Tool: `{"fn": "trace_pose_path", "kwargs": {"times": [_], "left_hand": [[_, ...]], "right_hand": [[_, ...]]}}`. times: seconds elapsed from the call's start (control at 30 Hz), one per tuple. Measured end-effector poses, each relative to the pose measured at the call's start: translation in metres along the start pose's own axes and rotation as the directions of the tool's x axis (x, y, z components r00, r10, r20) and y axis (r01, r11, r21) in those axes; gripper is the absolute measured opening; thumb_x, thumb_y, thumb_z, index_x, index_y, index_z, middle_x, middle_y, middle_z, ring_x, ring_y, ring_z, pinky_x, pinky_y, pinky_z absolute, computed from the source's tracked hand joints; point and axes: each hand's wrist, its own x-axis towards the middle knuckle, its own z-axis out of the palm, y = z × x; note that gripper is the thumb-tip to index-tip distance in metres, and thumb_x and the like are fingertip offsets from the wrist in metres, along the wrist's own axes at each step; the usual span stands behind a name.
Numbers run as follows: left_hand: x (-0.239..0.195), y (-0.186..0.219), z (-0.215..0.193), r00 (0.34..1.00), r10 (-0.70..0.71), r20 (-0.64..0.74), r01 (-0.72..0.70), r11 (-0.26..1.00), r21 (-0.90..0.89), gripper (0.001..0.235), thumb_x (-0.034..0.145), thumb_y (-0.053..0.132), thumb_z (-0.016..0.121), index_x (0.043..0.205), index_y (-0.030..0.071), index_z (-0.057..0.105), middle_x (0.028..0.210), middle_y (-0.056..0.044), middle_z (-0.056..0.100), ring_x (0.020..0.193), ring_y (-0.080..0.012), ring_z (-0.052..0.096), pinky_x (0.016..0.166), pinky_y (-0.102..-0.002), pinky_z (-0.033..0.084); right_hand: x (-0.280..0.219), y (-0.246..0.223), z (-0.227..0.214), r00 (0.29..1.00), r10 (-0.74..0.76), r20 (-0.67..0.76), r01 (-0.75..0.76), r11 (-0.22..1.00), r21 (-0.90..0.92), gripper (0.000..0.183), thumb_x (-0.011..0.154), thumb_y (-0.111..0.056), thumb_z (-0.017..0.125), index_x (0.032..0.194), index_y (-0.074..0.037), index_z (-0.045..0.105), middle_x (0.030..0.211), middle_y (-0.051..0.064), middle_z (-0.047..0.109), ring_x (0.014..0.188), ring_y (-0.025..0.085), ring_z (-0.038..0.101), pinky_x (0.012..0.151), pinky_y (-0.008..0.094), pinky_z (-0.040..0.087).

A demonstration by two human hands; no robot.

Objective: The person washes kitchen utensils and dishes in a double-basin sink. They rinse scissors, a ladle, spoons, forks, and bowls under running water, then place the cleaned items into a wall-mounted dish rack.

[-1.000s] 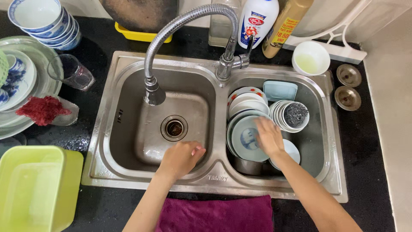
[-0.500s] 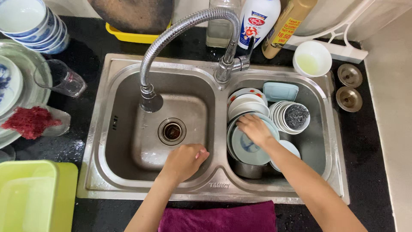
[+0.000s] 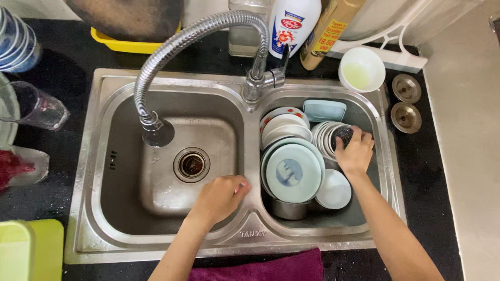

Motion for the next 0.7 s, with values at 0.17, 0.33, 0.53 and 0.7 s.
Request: {"fn": "trace_pose_path", "kwargs": {"times": [0.17,0.33,0.53,0.7], "left_hand": [[0.004,0.005,0.003,1.0,0.005,0.016,-0.004,1.0,-0.019,0.022,0.093,0.032,0.063,0.098,0.016,0.076,0.096,-0.01,0.077,0.088,-0.0325,0.073,0.075,-0.046,0.056],[0.009,0.01,0.007,1.0,0.004,0.03,-0.002,0.999,-0.036,0.023,0.093,0.032,0.062,0.097,0.015,0.076,0.096,-0.008,0.078,0.089,-0.0323,0.073,0.076,-0.045,0.056],[0.011,0.014,0.007,0.998,-0.01,0.068,0.013,0.999,-0.037,0.024,0.093,0.033,0.063,0.097,0.015,0.076,0.096,-0.007,0.078,0.087,-0.0301,0.074,0.077,-0.044,0.057],[0.009,0.009,0.005,0.999,-0.009,0.042,0.01,1.0,-0.03,0.023,0.092,0.032,0.063,0.098,0.014,0.076,0.096,-0.008,0.078,0.087,-0.0315,0.074,0.076,-0.044,0.057]], "right_hand": [[0.0,0.001,-0.018,0.996,0.079,0.046,-0.089,0.957,0.277,0.038,0.087,-0.002,0.074,0.121,0.001,0.057,0.115,0.025,0.058,0.105,0.045,0.059,0.091,0.051,0.048],[-0.034,-0.05,-0.059,0.998,-0.026,0.048,0.003,0.903,0.429,0.035,0.088,-0.002,0.073,0.118,0.001,0.056,0.108,0.023,0.061,0.098,0.039,0.063,0.087,0.047,0.051],[-0.076,-0.087,-0.059,0.986,-0.103,0.132,0.019,0.852,0.523,0.043,0.087,-0.015,0.078,0.121,0.002,0.057,0.101,0.018,0.062,0.092,0.033,0.066,0.081,0.042,0.053],[-0.052,-0.007,-0.007,0.829,0.484,0.28,-0.559,0.733,0.388,0.043,0.093,-0.022,0.071,0.129,-0.003,0.06,0.115,0.013,0.067,0.091,0.028,0.071,0.083,0.042,0.056]]}}
